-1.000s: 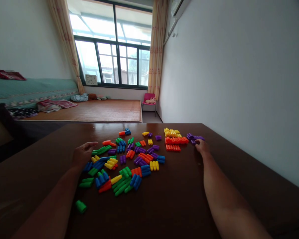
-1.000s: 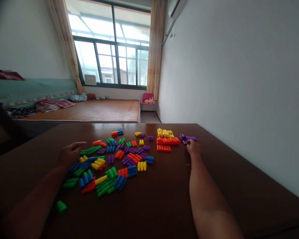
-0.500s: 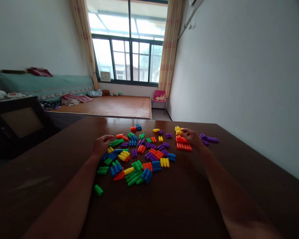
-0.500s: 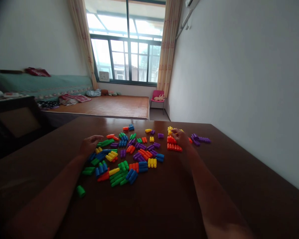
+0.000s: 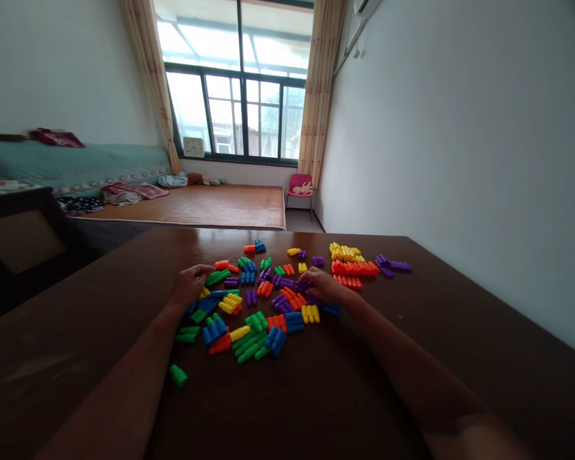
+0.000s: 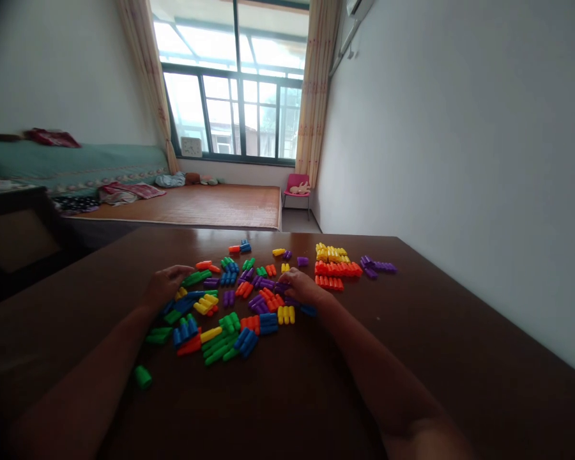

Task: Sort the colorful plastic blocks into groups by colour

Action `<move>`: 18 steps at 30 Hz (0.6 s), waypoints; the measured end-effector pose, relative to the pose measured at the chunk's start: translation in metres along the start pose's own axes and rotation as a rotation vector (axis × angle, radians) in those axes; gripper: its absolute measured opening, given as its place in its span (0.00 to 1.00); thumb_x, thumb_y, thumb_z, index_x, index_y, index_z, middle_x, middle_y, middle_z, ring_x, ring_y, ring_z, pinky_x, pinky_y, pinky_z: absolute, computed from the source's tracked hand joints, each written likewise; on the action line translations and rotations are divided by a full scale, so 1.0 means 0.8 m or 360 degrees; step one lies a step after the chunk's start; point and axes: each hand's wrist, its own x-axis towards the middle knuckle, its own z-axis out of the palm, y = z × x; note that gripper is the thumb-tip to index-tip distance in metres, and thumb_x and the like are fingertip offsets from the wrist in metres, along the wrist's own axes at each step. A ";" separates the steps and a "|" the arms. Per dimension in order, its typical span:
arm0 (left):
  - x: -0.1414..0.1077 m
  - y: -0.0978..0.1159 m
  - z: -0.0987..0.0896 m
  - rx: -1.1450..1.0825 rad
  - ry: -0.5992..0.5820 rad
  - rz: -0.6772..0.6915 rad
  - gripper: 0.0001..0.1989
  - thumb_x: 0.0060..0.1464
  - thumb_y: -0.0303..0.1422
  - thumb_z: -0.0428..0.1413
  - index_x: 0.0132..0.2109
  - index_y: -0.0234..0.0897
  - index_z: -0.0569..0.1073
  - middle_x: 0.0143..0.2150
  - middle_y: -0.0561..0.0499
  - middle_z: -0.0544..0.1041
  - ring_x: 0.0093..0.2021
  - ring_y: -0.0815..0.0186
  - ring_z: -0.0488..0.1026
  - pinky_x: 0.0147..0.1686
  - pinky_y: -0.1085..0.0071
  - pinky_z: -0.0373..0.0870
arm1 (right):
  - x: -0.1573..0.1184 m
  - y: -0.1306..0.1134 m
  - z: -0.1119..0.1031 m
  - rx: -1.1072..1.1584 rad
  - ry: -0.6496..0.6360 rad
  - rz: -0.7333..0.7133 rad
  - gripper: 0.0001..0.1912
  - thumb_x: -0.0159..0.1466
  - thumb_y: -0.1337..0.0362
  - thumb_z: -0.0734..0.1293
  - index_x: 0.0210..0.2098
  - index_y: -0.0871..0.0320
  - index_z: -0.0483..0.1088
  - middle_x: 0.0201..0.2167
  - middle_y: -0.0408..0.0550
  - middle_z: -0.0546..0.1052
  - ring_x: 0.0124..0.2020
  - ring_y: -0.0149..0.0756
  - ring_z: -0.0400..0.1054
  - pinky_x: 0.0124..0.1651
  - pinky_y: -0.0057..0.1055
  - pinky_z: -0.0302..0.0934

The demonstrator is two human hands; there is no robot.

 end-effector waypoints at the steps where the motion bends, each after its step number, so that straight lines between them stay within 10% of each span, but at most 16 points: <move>1: 0.000 0.001 -0.001 0.0009 -0.0001 -0.0008 0.16 0.46 0.39 0.52 0.38 0.37 0.79 0.39 0.48 0.82 0.39 0.59 0.77 0.37 0.71 0.72 | 0.002 -0.001 -0.001 0.0057 0.0023 0.0006 0.15 0.52 0.72 0.70 0.40 0.57 0.74 0.39 0.49 0.73 0.36 0.35 0.69 0.42 0.33 0.66; 5: 0.001 -0.003 -0.002 0.0057 0.0012 -0.0033 0.18 0.46 0.39 0.51 0.39 0.37 0.79 0.38 0.48 0.82 0.36 0.60 0.77 0.33 0.72 0.71 | 0.015 0.029 -0.040 0.0423 0.0294 0.0130 0.13 0.54 0.62 0.70 0.39 0.56 0.74 0.35 0.46 0.76 0.35 0.34 0.70 0.40 0.33 0.67; 12: 0.004 -0.008 -0.003 0.0111 0.0024 -0.0002 0.17 0.43 0.39 0.52 0.38 0.38 0.80 0.36 0.48 0.82 0.35 0.60 0.77 0.31 0.73 0.70 | -0.057 0.219 -0.153 0.0576 0.1830 0.0973 0.20 0.51 0.56 0.69 0.38 0.63 0.72 0.34 0.54 0.78 0.35 0.39 0.71 0.38 0.35 0.67; 18: 0.003 -0.004 -0.003 0.0169 0.0030 -0.0053 0.18 0.43 0.42 0.52 0.37 0.39 0.80 0.33 0.49 0.81 0.31 0.60 0.76 0.28 0.72 0.69 | -0.140 0.327 -0.138 0.0129 0.1929 0.1542 0.16 0.50 0.62 0.68 0.37 0.64 0.73 0.34 0.56 0.78 0.33 0.41 0.72 0.39 0.36 0.65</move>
